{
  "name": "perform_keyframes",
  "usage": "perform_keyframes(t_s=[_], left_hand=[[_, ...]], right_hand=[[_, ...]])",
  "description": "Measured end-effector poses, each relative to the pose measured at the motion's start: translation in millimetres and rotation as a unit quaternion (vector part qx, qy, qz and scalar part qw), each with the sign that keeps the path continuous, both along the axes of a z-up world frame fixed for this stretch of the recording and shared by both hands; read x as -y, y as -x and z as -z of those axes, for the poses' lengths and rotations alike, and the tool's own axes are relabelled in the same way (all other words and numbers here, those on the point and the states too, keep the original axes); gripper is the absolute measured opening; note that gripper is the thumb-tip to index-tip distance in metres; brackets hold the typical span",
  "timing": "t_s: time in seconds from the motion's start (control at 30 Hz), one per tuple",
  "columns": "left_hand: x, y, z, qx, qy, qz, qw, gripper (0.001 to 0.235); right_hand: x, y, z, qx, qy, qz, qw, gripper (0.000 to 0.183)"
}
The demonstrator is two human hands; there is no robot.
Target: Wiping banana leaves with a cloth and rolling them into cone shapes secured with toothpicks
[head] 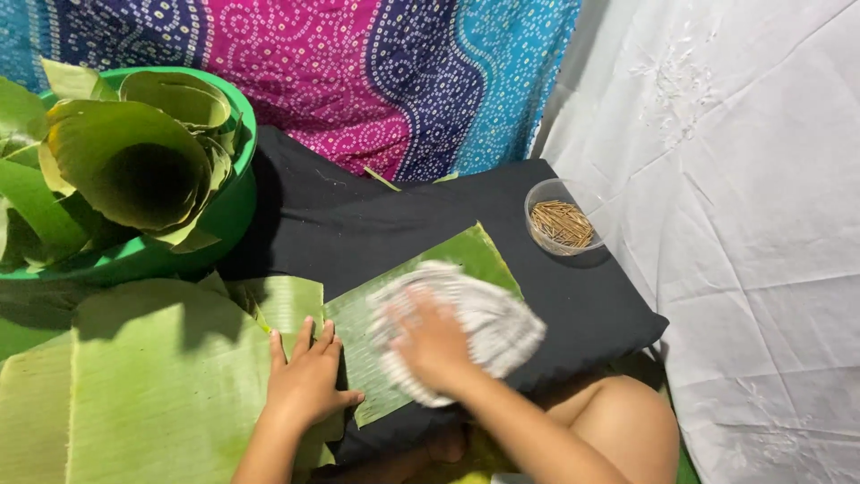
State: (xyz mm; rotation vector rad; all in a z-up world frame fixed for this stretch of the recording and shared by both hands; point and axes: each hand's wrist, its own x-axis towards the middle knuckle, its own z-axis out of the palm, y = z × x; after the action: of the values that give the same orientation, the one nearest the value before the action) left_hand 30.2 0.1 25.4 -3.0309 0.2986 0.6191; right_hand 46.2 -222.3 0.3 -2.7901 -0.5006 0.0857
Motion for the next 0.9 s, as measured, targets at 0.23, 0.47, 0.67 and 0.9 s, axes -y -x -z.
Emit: perform_keyframes(t_s=[0.23, 0.47, 0.67, 0.9], left_hand=[[7.2, -7.3, -7.0, -0.042, -0.057, -0.005, 0.997, 0.101], [11.1, -8.5, -10.5, -0.031, -0.058, -0.008, 0.998, 0.097], [1.3, -6.5, 8.8, 0.002, -0.037, 0.002, 0.999, 0.102], [1.8, 21.3, 28.9, 0.192, 0.078, 0.161, 0.965, 0.111]], right_hand=[[-31.4, -45.0, 0.7, 0.014, -0.034, -0.084, 0.996, 0.060], [98.5, -79.4, 2.8, 0.082, 0.016, 0.096, 0.992, 0.056], [164.7, -15.0, 6.2, 0.149, -0.094, 0.113, 0.978, 0.052], [236.6, 21.6, -30.6, 0.223, -0.093, 0.209, 0.947, 0.047]])
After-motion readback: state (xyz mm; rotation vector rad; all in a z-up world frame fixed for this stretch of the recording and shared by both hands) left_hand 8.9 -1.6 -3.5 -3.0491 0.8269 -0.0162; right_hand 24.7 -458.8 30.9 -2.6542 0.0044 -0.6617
